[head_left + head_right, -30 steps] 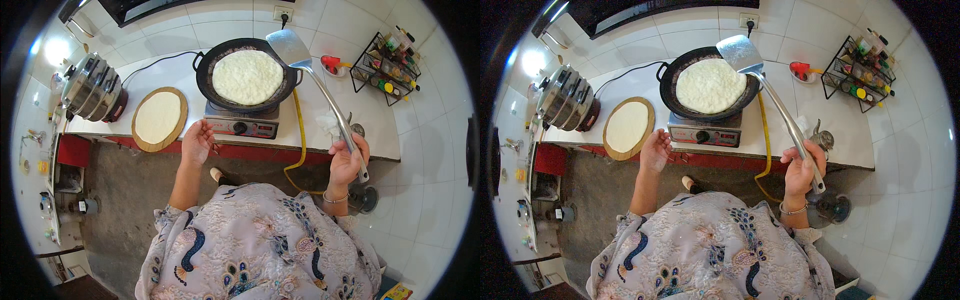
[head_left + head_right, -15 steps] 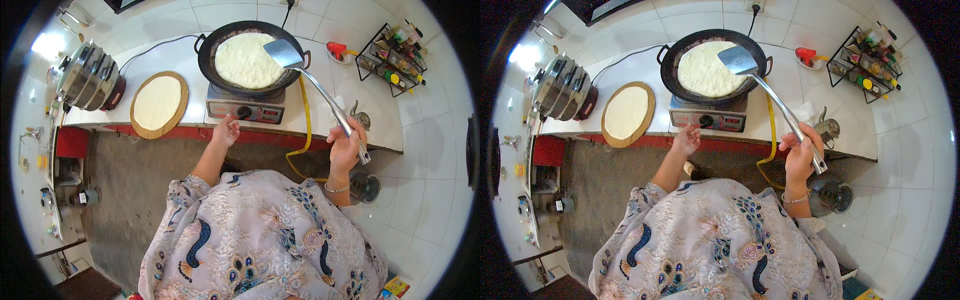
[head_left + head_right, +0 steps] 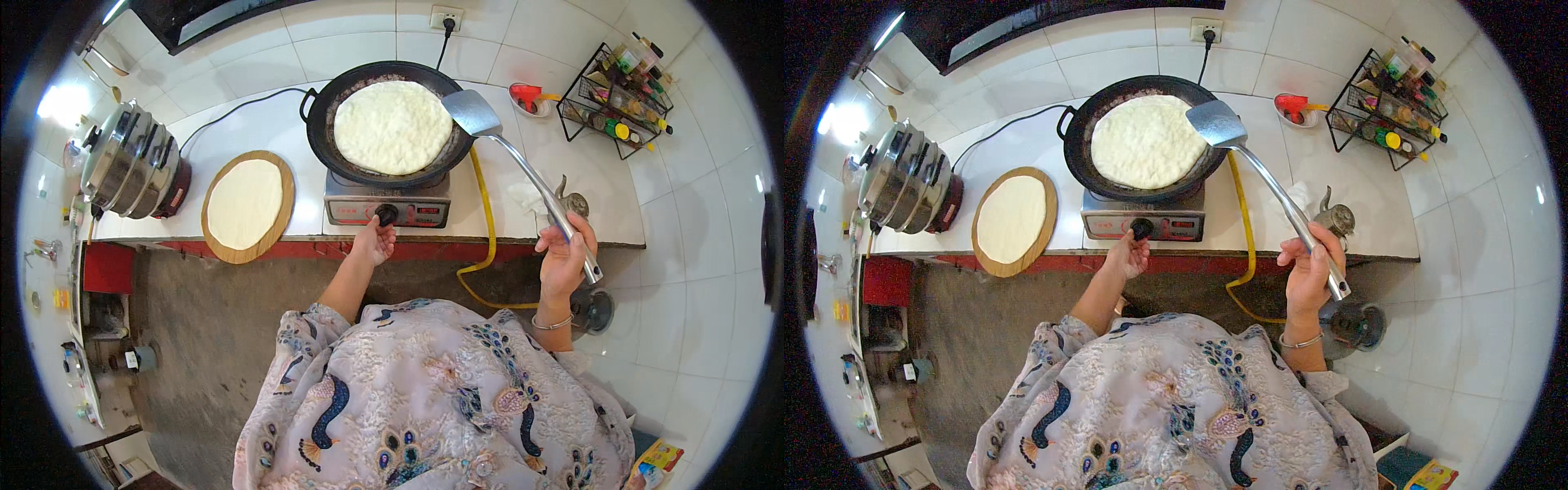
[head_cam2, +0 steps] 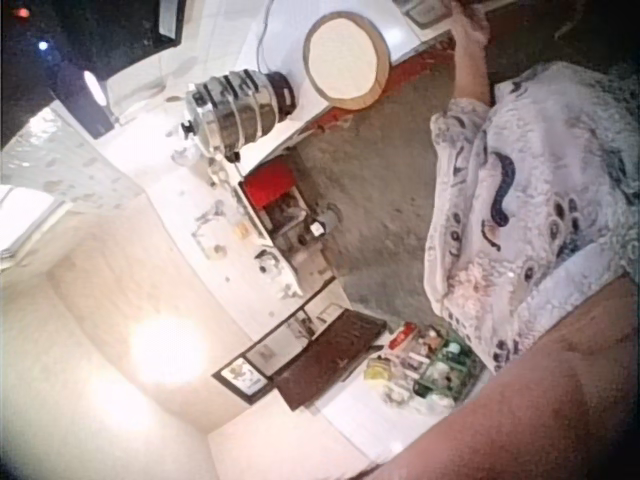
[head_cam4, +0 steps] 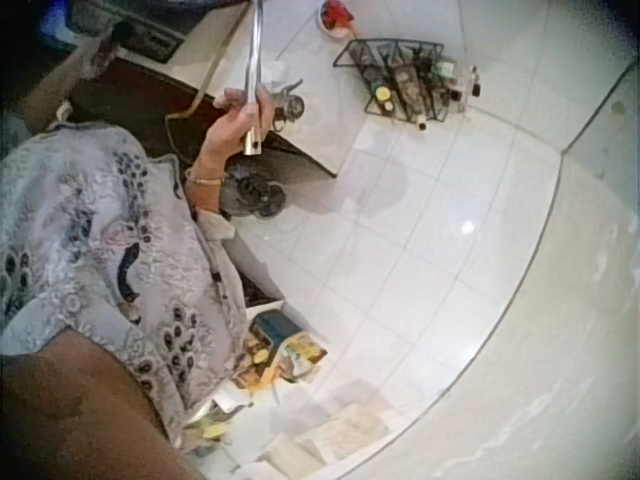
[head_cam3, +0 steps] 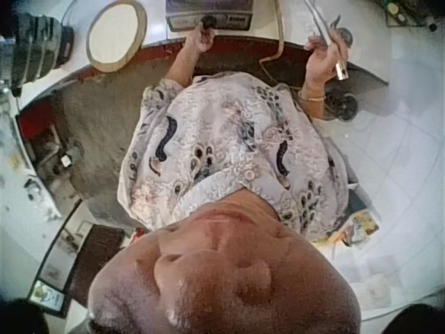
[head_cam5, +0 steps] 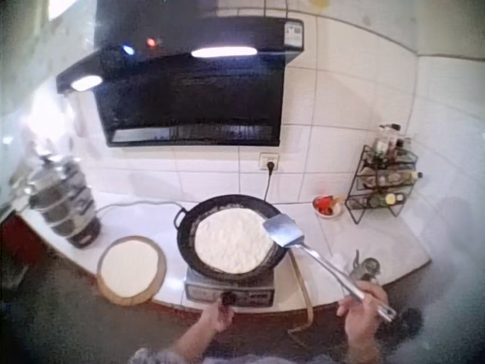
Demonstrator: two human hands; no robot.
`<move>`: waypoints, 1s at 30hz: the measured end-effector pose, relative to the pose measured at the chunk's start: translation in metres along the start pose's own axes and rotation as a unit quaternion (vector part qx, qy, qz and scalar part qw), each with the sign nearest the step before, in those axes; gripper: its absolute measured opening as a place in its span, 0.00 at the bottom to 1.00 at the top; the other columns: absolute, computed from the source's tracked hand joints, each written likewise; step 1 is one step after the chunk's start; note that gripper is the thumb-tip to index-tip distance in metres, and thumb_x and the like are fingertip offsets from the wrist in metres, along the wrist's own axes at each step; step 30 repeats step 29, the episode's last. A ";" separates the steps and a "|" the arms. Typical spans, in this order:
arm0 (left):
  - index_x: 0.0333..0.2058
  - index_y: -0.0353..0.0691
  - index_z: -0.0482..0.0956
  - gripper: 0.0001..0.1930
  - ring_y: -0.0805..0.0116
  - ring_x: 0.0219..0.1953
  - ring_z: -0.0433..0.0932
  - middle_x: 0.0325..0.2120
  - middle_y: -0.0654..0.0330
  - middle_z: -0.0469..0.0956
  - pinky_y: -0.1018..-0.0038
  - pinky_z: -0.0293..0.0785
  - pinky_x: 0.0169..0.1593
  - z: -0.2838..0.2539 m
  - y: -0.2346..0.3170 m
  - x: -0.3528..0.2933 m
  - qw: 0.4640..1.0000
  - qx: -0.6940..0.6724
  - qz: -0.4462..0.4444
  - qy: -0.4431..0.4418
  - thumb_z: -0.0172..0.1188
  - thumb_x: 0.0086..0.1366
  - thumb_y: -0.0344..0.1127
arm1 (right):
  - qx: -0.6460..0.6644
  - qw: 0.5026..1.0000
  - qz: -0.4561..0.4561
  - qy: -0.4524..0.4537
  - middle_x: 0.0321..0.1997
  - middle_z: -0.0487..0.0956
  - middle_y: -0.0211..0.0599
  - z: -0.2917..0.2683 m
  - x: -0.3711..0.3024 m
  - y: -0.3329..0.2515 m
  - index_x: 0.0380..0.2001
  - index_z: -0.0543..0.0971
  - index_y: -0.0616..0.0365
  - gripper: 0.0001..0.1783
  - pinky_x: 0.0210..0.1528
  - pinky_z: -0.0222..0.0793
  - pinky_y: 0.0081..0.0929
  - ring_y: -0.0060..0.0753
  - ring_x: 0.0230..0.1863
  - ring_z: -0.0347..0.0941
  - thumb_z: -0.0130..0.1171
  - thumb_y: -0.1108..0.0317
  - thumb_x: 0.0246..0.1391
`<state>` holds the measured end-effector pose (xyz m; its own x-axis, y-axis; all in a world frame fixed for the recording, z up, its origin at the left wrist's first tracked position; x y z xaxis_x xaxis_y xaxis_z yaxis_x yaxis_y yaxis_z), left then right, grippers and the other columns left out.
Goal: The person places a round dough onto a hot pan on a portable stove. They use a spatula to press and adjust the dough as it cooks, occasionally using their hand to check the surface. The person continues to monitor and adjust the cooking dough throughout the clip.
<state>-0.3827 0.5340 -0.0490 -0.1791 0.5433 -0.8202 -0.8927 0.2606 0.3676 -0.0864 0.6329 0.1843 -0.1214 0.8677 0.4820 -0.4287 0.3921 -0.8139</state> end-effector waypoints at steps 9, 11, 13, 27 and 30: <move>0.28 0.40 0.73 0.19 0.72 0.19 0.71 0.20 0.65 0.73 0.76 0.68 0.21 0.000 -0.004 -0.002 0.999 -0.042 0.010 0.011 0.48 0.63 0.52 | -0.002 1.000 0.008 -0.001 0.24 0.76 0.47 0.000 0.002 -0.002 0.44 0.68 0.67 0.18 0.23 0.69 0.24 0.29 0.19 0.69 0.43 0.63 0.56; 0.28 0.40 0.73 0.19 0.72 0.19 0.71 0.20 0.65 0.73 0.76 0.68 0.21 -0.002 -0.004 0.005 0.998 -0.062 0.009 -0.001 0.48 0.63 0.52 | -0.005 1.000 0.007 -0.005 0.24 0.76 0.47 0.001 0.002 -0.003 0.44 0.68 0.67 0.18 0.23 0.69 0.23 0.29 0.19 0.69 0.43 0.63 0.56; 0.28 0.40 0.73 0.19 0.72 0.19 0.71 0.20 0.64 0.72 0.75 0.68 0.21 -0.004 -0.004 0.009 0.997 -0.073 0.010 -0.003 0.48 0.63 0.52 | -0.011 1.000 0.006 -0.008 0.24 0.76 0.47 0.002 0.003 -0.003 0.44 0.68 0.67 0.19 0.23 0.69 0.23 0.29 0.19 0.69 0.43 0.63 0.56; 0.28 0.40 0.72 0.19 0.71 0.19 0.71 0.18 0.65 0.72 0.76 0.68 0.21 -0.002 -0.006 0.010 0.996 -0.089 0.008 -0.009 0.46 0.64 0.51 | -0.012 1.000 -0.002 -0.002 0.25 0.76 0.47 -0.006 0.004 -0.005 0.44 0.68 0.67 0.18 0.22 0.69 0.22 0.29 0.19 0.70 0.44 0.64 0.56; 0.28 0.41 0.72 0.18 0.71 0.19 0.71 0.19 0.65 0.72 0.74 0.68 0.21 -0.003 -0.008 0.013 0.996 -0.084 0.006 -0.005 0.47 0.64 0.51 | -0.005 1.000 -0.004 -0.006 0.25 0.77 0.48 -0.008 0.003 -0.004 0.44 0.68 0.67 0.19 0.22 0.70 0.23 0.30 0.19 0.70 0.44 0.63 0.56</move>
Point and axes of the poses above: each hand's wrist, its own x-axis towards the middle knuckle, its own z-axis out of the palm, y = z × x, the point moved 2 cm from there along x, towards the middle knuckle
